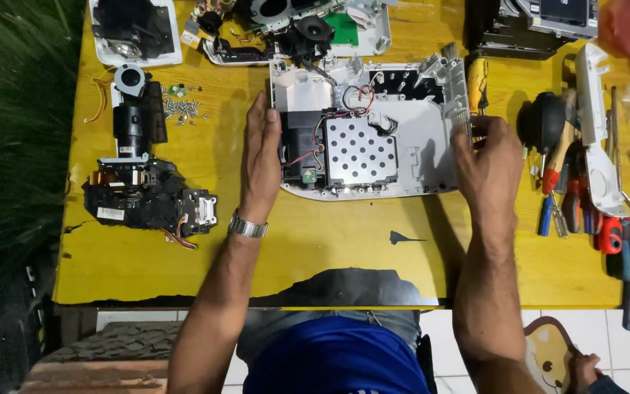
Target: Removing internal components including a fan and a metal shield from an electronic device using a screwdriver.
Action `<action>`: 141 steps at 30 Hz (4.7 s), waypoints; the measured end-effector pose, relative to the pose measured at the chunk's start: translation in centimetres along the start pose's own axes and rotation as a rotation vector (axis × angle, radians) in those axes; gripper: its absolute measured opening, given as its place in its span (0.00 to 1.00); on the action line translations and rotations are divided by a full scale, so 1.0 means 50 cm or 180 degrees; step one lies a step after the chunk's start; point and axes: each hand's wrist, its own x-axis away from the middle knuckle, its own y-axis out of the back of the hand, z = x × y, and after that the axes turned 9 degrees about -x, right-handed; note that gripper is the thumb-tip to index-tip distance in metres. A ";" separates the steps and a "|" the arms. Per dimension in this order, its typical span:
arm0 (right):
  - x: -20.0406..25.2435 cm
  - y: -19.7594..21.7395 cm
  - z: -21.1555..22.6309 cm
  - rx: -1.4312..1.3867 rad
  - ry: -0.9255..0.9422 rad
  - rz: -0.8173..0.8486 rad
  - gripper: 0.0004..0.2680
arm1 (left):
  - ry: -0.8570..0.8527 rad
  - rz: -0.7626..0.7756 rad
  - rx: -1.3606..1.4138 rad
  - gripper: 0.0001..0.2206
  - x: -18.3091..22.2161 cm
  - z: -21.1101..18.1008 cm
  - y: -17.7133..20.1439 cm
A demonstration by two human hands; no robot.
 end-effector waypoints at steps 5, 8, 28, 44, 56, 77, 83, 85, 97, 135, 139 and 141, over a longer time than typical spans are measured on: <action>-0.002 0.010 0.030 -0.0120 -0.0375 0.0177 0.17 | -0.0020 -0.0022 0.0089 0.35 0.004 -0.002 -0.001; -0.006 0.000 0.014 -0.0164 -0.0423 0.0210 0.18 | -0.0043 -0.0098 0.0142 0.34 0.011 0.006 0.000; -0.036 0.022 0.027 -0.2026 0.0027 -0.0324 0.14 | 0.1046 -0.0595 0.2230 0.21 0.058 0.037 -0.025; 0.026 -0.061 0.153 -0.4709 -0.0429 -0.0214 0.42 | 0.0923 -0.1882 0.3234 0.17 0.098 -0.040 -0.138; 0.001 -0.060 0.099 -0.4903 -0.1751 0.0329 0.23 | -0.0296 -0.0137 0.2435 0.42 0.169 0.196 -0.154; -0.048 -0.046 -0.021 -0.4108 -0.1209 0.1669 0.37 | 0.1228 -0.0571 0.3303 0.22 0.187 0.172 -0.138; -0.030 0.028 0.013 -0.3177 -0.0799 0.1592 0.32 | 0.1504 -0.0743 0.3545 0.23 0.199 0.173 -0.178; -0.028 0.021 0.019 -0.2979 -0.0649 0.1503 0.31 | 0.1602 -0.0691 0.3551 0.24 0.202 0.161 -0.181; -0.017 -0.002 0.040 -0.2525 -0.1072 0.0983 0.23 | 0.1938 -0.0690 0.3826 0.24 0.209 0.207 -0.232; -0.030 0.018 0.038 -0.1136 0.0931 0.1568 0.52 | -0.2351 0.0154 -0.1487 0.08 0.096 -0.117 -0.077; -0.026 -0.001 0.062 -0.1054 0.1082 0.1490 0.50 | -0.2263 0.0386 -0.1930 0.11 0.018 -0.114 -0.095; -0.027 -0.006 0.062 -0.0829 0.1047 0.1403 0.46 | -0.1812 0.0919 -0.2302 0.17 -0.017 -0.107 -0.105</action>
